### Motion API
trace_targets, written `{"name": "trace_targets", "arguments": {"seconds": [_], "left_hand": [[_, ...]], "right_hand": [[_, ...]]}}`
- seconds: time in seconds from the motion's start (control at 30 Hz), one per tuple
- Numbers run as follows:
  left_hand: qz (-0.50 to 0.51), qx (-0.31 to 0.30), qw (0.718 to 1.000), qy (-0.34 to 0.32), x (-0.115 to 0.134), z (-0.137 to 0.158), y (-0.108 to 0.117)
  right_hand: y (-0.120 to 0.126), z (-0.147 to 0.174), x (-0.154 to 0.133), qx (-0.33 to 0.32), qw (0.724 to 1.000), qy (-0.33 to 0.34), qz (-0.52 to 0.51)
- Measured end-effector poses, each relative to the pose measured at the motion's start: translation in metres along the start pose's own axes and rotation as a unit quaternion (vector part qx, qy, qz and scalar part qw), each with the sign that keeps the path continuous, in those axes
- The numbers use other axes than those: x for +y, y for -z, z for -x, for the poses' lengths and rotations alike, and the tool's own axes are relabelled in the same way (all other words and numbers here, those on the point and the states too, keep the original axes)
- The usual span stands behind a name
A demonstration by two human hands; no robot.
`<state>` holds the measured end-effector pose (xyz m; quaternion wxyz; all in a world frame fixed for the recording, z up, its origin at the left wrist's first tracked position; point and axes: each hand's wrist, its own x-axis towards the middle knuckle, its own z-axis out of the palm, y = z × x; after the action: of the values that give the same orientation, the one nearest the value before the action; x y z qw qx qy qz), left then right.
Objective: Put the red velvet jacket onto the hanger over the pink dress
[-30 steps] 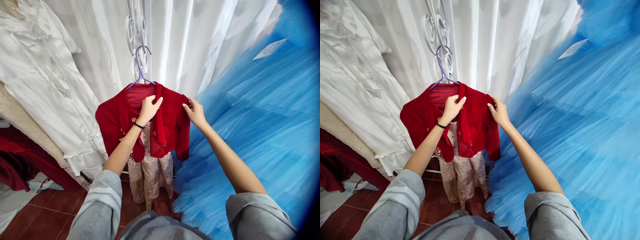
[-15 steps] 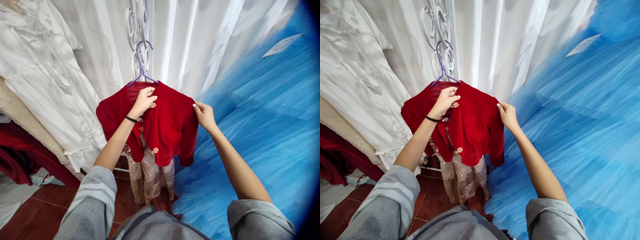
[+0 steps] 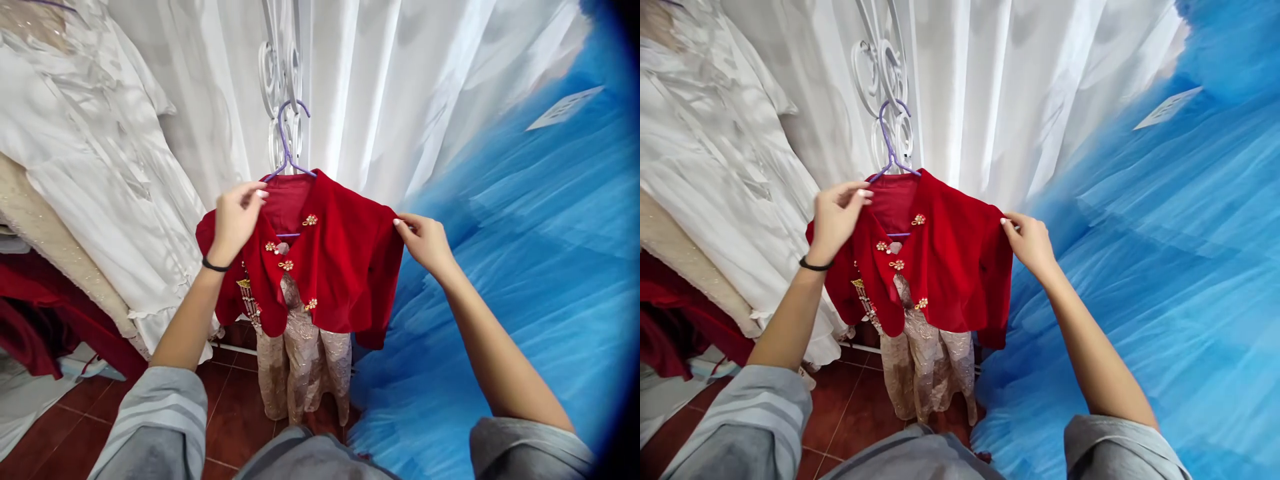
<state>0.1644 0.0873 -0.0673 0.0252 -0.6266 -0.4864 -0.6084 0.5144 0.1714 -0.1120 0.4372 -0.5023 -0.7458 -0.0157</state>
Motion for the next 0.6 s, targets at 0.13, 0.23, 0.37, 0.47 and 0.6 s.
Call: {"name": "trace_targets", "arguments": {"seconds": [0.13,0.23,0.37,0.47,0.6], "left_hand": [[-0.197,-0.008,0.976,-0.089,-0.032,-0.004,0.041],[-0.271,-0.050,0.956,-0.098,-0.042,-0.005,0.043],[-0.306,-0.041,0.946,-0.100,-0.047,-0.014,0.035],[-0.197,0.002,0.975,-0.106,-0.047,-0.033,0.036],[-0.031,0.098,0.991,-0.081,-0.033,-0.058,0.038]], "right_hand": [[0.001,-0.006,-0.030,0.105,0.994,0.039,-0.014],[-0.010,-0.011,-0.070,0.113,0.987,0.113,-0.011],[-0.035,-0.002,-0.115,0.045,0.987,0.149,0.028],[-0.057,0.011,-0.134,0.006,0.990,0.126,0.059],[-0.087,0.019,-0.141,-0.009,0.992,0.075,0.097]]}}
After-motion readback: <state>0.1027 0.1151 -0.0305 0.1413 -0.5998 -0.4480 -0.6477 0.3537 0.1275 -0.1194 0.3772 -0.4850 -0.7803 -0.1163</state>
